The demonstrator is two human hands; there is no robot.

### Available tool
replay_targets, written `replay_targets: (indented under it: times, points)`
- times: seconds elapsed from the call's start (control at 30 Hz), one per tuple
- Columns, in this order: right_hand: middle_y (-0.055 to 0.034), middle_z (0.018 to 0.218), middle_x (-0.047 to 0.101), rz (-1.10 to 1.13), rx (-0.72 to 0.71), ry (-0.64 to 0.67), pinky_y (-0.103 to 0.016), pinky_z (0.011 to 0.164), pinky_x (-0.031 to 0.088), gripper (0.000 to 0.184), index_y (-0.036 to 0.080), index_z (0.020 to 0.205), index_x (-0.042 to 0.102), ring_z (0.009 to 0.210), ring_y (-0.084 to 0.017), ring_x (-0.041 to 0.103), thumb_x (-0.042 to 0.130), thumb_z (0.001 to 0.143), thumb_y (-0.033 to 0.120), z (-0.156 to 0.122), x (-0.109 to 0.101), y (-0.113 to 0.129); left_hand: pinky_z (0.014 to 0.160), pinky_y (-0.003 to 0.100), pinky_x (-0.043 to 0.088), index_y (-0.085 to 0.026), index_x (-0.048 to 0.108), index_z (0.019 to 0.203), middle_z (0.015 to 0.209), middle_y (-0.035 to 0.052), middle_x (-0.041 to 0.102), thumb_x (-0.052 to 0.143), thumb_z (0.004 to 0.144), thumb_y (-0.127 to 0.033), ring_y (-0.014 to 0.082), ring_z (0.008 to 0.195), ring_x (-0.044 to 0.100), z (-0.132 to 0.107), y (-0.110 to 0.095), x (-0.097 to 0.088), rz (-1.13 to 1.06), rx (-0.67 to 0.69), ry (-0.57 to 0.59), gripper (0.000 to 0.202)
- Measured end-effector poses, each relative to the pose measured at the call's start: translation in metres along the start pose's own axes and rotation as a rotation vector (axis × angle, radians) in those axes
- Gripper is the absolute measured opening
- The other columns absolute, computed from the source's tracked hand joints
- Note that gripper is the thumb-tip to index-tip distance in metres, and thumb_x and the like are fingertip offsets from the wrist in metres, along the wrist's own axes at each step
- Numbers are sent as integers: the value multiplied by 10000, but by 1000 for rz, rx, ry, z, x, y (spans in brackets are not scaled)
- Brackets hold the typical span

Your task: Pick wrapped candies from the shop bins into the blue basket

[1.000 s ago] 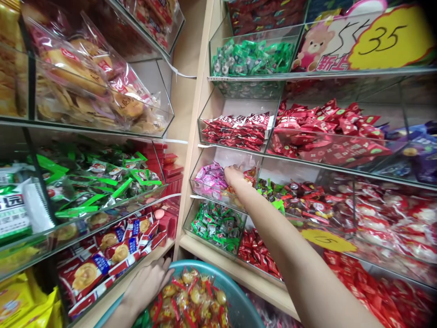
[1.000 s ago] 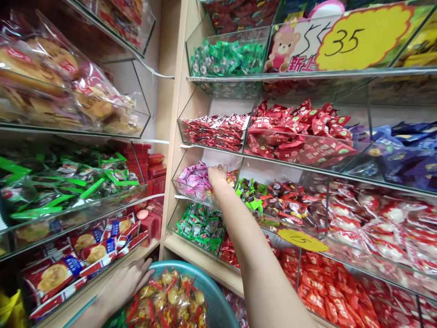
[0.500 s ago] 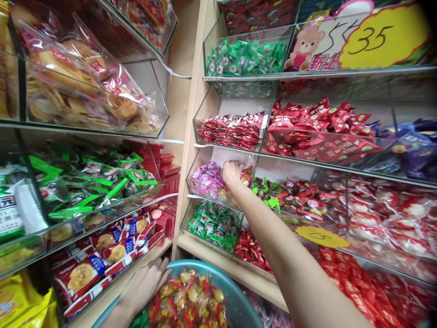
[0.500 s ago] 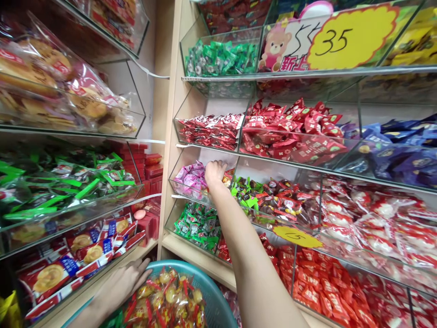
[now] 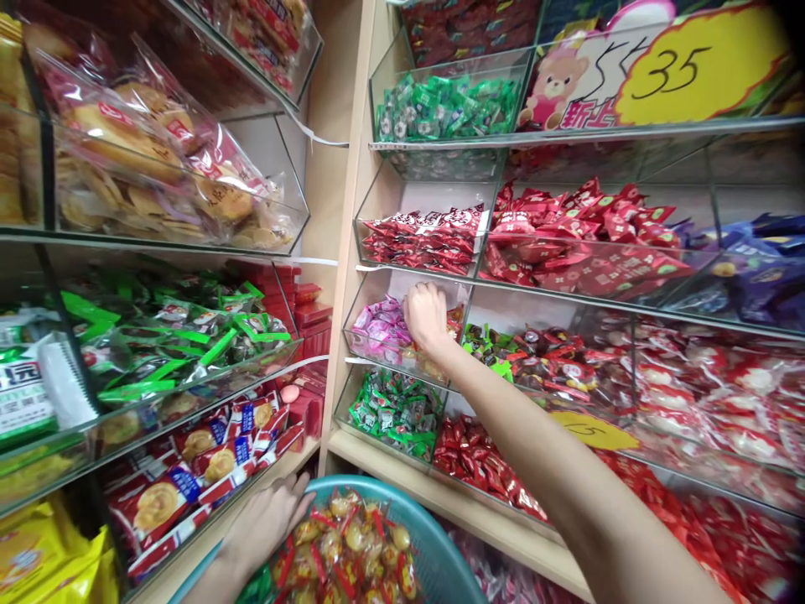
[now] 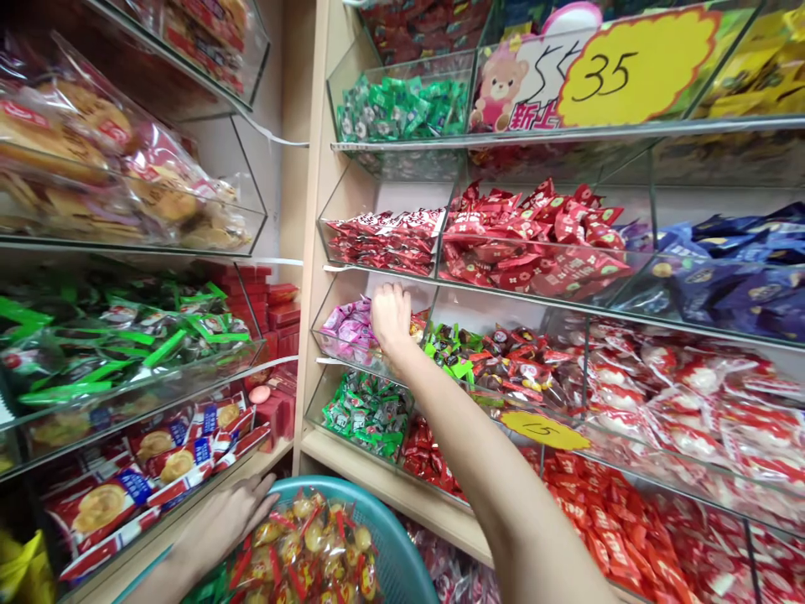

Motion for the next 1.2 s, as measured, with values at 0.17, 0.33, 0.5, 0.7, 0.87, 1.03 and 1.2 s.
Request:
replay_targets:
  times: [0.17, 0.33, 0.5, 0.7, 0.87, 1.03, 1.2]
  points:
    - [-111, 968, 601, 289, -113, -154, -355, 858, 342, 329, 173, 861, 577, 978, -240, 464, 291, 958, 303, -78, -48, 2, 882, 424, 485, -282, 533, 1261, 1292, 97, 570, 288, 892, -172, 281, 1147, 549, -2, -1, -8, 56, 30, 81, 456]
    - [-63, 909, 635, 844, -110, 89, -313, 816, 404, 238, 205, 770, 586, 902, -188, 543, 432, 921, 306, -186, -66, 3, 819, 414, 494, -156, 524, 1252, 1115, 168, 650, 217, 925, -351, 278, 975, 628, 0, -8, -27, 46, -33, 73, 489]
    - [-36, 818, 654, 1177, 126, 446, -265, 704, 440, 268, 173, 749, 627, 778, -157, 588, 506, 877, 375, -251, -47, 1, 804, 347, 487, -155, 541, 1167, 1073, 138, 656, 184, 931, -379, 228, 941, 637, 0, -14, -40, 33, -21, 100, 482]
    - [-44, 805, 652, 1178, 197, 565, -282, 723, 451, 309, 155, 729, 623, 766, -162, 584, 534, 850, 426, -292, -39, -3, 779, 346, 482, -161, 527, 1143, 1075, 138, 639, 168, 930, -405, 234, 916, 640, -3, -13, -42, 53, -3, 109, 483]
    - [-54, 830, 649, 1189, 162, 624, -291, 745, 456, 307, 164, 710, 620, 786, -163, 590, 528, 862, 414, -321, -43, -2, 779, 320, 471, -171, 511, 1141, 1062, 122, 640, 154, 929, -430, 224, 925, 633, -5, -15, -45, 68, -11, 125, 489]
    - [-42, 797, 643, 1215, 109, 821, -257, 670, 452, 237, 171, 723, 637, 737, -151, 586, 543, 853, 345, -348, -52, 8, 766, 334, 477, -162, 525, 1135, 1046, 134, 642, 157, 931, -411, 238, 928, 632, -6, -17, -46, 82, 2, 106, 489]
    - [-32, 794, 648, 1000, -154, 929, -230, 693, 443, 132, 183, 754, 658, 761, -144, 587, 547, 820, 206, -367, -51, 11, 724, 342, 492, -159, 534, 1158, 1037, 129, 650, 149, 933, -381, 247, 888, 646, -6, -16, -44, 110, 8, 88, 498]
Point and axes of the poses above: each hand's wrist, its own z-axis towards the middle knuckle, its own x-axis out of the palm, y = z × x, the point moved 1 cm from there along z, towards the middle knuckle
